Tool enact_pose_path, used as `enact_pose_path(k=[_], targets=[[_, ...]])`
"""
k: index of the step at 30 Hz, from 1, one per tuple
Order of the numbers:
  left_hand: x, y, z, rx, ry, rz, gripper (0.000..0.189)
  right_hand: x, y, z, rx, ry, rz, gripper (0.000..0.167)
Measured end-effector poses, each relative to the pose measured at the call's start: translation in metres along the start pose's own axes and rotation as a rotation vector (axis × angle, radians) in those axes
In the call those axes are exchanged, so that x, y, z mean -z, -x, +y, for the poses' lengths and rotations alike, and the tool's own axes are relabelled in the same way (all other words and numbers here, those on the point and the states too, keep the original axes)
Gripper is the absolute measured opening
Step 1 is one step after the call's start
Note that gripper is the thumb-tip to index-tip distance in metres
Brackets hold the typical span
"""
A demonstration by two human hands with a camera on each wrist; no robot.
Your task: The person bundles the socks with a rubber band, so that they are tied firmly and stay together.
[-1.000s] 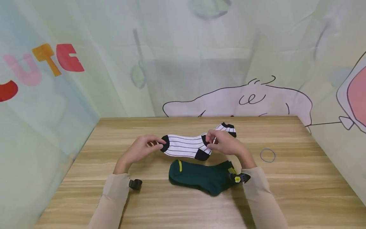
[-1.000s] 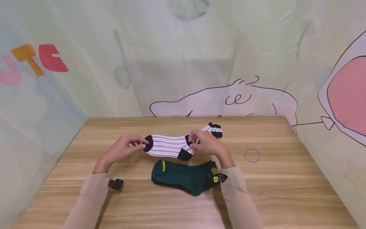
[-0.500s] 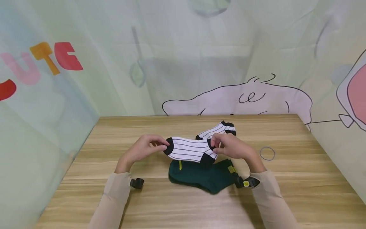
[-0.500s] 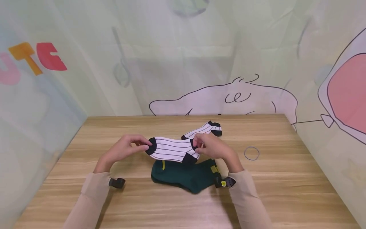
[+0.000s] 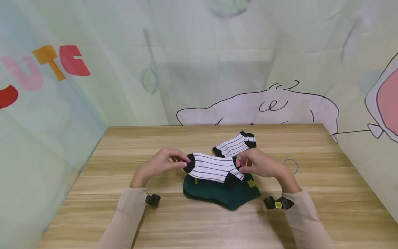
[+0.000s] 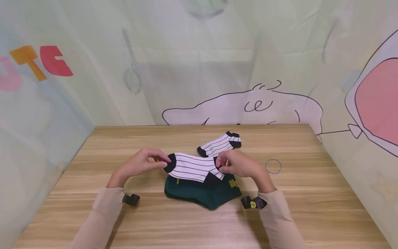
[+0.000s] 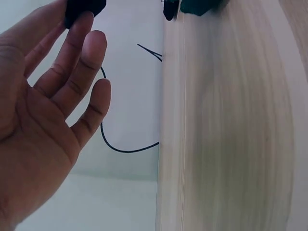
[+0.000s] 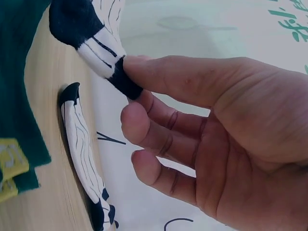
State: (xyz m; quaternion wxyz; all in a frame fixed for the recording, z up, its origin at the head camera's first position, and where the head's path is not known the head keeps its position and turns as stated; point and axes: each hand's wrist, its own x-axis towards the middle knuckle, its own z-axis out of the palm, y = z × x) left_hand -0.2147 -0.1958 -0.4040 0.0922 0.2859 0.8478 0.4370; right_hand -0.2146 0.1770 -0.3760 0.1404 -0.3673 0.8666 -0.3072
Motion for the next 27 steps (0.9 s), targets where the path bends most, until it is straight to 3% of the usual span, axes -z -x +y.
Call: enact_pose_path(k=[7,14,19,27], targets=[[-0.004,-0.003,0.004,-0.027,-0.013,-0.029,0.018,0.002,0.011,0.004,0.019,-0.043,-0.007,0.006],[-0.009,-0.004,0.006,0.002,-0.009,-0.084,0.017,0.002,0.019,0.009,-0.012,-0.114,-0.059,0.004],[-0.01,-0.005,0.007,-0.015,-0.035,-0.117,0.016,0.001,0.021,0.013,-0.005,-0.159,-0.078,0.005],[-0.013,-0.005,0.008,-0.013,-0.015,-0.161,0.016,-0.003,0.026,0.024,0.075,-0.219,-0.094,0.004]])
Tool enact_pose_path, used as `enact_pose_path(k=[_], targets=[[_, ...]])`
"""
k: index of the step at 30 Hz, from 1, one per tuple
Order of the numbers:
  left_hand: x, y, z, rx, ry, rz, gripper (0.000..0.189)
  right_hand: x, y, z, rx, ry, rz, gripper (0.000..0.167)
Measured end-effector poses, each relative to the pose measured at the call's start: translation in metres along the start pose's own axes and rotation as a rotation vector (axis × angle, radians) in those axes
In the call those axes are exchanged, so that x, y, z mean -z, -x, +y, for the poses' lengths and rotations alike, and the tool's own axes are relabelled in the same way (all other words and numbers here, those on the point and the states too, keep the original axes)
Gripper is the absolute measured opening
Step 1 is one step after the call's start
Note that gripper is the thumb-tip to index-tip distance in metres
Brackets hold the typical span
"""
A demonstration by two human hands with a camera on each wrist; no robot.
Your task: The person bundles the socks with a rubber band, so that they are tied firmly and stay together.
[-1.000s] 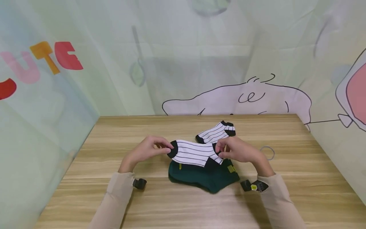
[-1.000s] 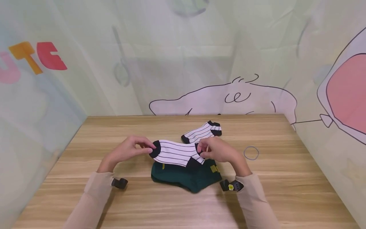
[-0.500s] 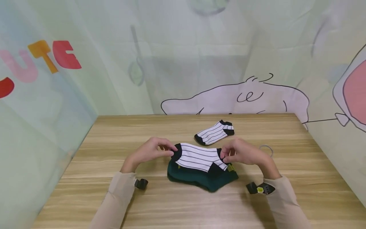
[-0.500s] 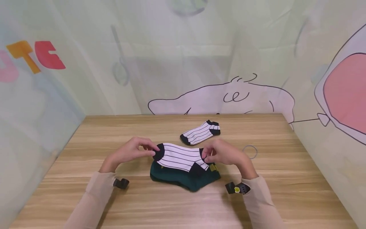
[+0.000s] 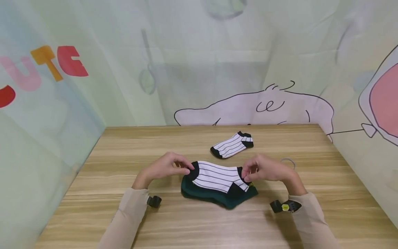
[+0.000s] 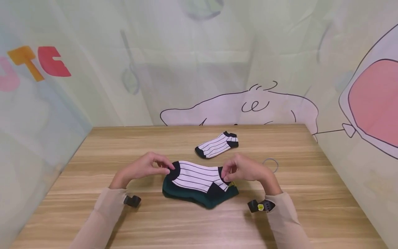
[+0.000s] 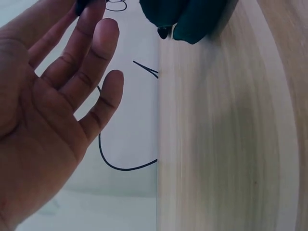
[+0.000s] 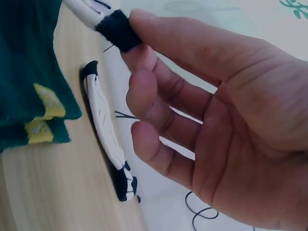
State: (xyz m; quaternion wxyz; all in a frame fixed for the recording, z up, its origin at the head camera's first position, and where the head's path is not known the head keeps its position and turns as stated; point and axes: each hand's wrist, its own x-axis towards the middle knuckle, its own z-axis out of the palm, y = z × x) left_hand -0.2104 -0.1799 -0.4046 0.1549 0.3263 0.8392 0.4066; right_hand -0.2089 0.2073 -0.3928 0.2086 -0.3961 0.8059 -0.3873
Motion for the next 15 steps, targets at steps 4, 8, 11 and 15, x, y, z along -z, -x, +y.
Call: enact_pose_path(k=[4,8,11,15], targets=[[-0.0028,-0.0011,-0.0014,0.0,0.007,-0.022,0.017,-0.0007,0.0033,0.007,0.015,-0.029,0.003,0.004],[-0.0054,-0.0025,-0.002,-0.005,0.002,-0.045,0.016,-0.0008,0.0059,0.0104,0.003,-0.066,-0.007,0.004],[-0.0076,-0.004,-0.0022,-0.014,-0.009,-0.06,0.015,-0.0005,0.0071,0.0107,-0.012,-0.091,-0.023,0.005],[-0.0094,-0.0055,-0.003,-0.034,-0.037,-0.075,0.014,-0.0001,0.0067,0.011,-0.023,-0.109,-0.044,0.005]])
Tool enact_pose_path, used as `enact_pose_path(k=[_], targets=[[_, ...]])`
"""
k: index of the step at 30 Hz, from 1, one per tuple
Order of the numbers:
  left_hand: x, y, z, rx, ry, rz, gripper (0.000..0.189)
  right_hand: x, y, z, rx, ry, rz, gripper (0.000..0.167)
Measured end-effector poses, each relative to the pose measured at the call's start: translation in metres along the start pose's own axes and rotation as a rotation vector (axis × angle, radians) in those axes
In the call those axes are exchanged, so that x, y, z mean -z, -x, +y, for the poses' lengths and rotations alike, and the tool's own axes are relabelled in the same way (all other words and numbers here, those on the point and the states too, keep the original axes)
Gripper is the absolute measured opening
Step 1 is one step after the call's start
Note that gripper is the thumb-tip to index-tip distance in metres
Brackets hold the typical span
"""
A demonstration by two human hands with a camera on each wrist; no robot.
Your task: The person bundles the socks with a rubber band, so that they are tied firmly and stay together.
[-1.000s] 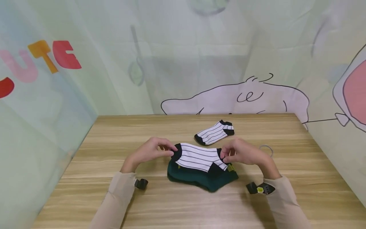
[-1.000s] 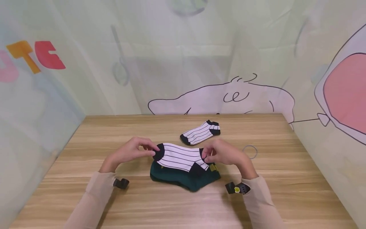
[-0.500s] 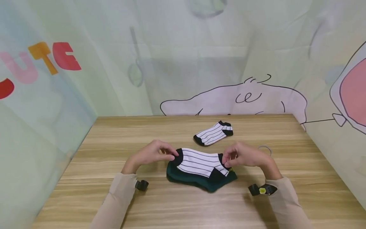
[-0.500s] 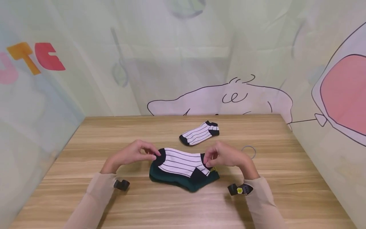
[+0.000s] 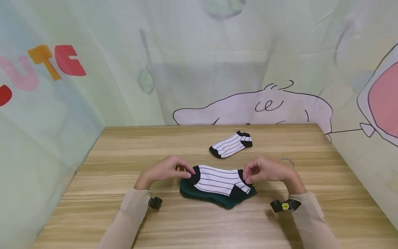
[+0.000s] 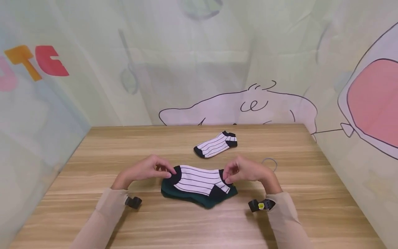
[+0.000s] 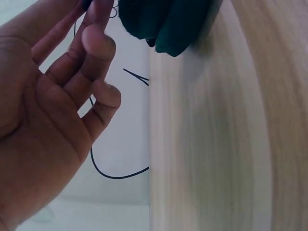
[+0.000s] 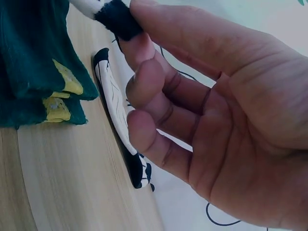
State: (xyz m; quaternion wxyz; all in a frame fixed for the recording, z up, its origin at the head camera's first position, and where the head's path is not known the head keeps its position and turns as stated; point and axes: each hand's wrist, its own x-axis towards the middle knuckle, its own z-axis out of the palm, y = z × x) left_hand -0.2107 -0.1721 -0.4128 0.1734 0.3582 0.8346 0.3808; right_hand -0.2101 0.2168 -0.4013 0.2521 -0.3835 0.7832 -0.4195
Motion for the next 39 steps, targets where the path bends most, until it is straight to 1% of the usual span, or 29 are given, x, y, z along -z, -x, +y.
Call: enact_pose_path(k=[5,12,20,24,30,33,39], targets=[[-0.001,-0.002,-0.003,0.002,-0.016,-0.023,0.014,0.0,-0.001,0.002,-0.024,-0.021,-0.033,0.007],[-0.002,-0.002,-0.004,-0.008,-0.011,-0.027,0.016,-0.003,-0.004,0.007,-0.041,-0.03,-0.073,0.007],[-0.004,-0.004,-0.002,0.045,-0.025,-0.03,0.018,-0.005,-0.006,0.011,-0.068,-0.003,-0.089,0.005],[-0.005,-0.004,-0.002,0.053,-0.03,-0.032,0.02,-0.006,-0.007,0.013,-0.086,0.004,-0.101,0.004],[-0.007,-0.005,-0.002,0.067,-0.036,-0.021,0.02,-0.005,-0.006,0.016,-0.112,0.022,-0.076,0.006],[-0.007,-0.005,-0.002,0.079,-0.039,-0.012,0.02,-0.004,-0.004,0.017,-0.106,0.023,-0.061,0.004],[-0.008,-0.005,-0.001,0.084,-0.059,0.001,0.02,-0.002,-0.002,0.016,-0.077,0.039,-0.013,0.01]])
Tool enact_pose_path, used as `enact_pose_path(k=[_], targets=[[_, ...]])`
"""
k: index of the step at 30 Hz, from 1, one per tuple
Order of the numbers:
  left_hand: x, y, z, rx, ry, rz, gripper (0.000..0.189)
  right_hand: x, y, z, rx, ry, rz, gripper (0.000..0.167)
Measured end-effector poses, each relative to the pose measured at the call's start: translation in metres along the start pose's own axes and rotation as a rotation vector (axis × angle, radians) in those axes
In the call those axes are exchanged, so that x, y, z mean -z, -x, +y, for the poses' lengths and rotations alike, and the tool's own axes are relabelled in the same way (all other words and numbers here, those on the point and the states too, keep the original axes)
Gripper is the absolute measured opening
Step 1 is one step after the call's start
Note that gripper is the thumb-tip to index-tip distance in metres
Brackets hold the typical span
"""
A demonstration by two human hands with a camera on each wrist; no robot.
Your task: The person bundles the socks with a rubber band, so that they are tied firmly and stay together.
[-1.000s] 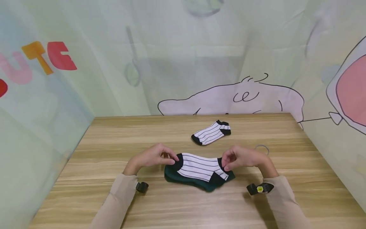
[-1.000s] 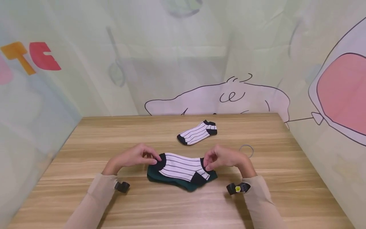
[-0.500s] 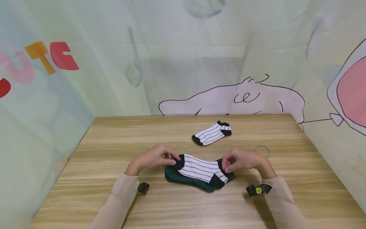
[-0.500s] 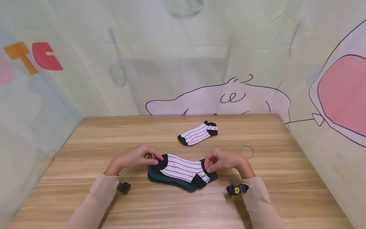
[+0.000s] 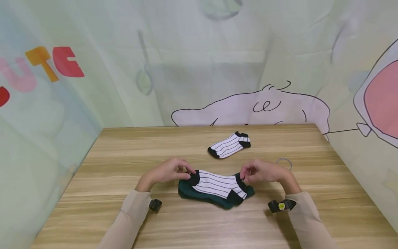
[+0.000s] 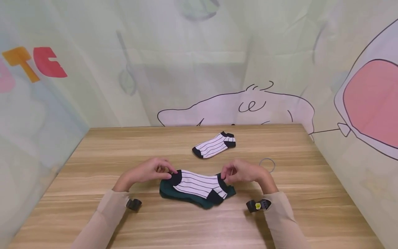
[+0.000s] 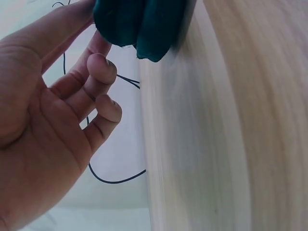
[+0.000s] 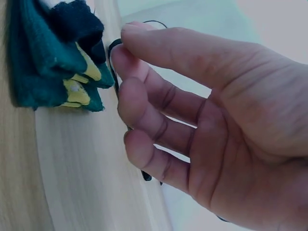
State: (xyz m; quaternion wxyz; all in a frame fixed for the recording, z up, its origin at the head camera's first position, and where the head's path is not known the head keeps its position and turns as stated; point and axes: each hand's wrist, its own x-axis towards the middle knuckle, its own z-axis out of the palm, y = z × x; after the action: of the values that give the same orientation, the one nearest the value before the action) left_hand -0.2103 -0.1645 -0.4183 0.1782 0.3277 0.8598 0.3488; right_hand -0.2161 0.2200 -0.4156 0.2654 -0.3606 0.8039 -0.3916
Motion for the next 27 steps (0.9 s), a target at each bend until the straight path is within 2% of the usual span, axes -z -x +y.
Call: enact_pose_path(k=[8,27], targets=[[-0.0014,0.0003,0.0004,-0.016,0.002,0.007,0.021,0.0027,0.0002,0.0,0.043,0.026,0.075,0.01],[-0.0049,-0.004,0.0059,-0.02,-0.007,0.025,0.028,0.0079,0.0033,0.0001,0.008,0.043,0.185,0.012]])
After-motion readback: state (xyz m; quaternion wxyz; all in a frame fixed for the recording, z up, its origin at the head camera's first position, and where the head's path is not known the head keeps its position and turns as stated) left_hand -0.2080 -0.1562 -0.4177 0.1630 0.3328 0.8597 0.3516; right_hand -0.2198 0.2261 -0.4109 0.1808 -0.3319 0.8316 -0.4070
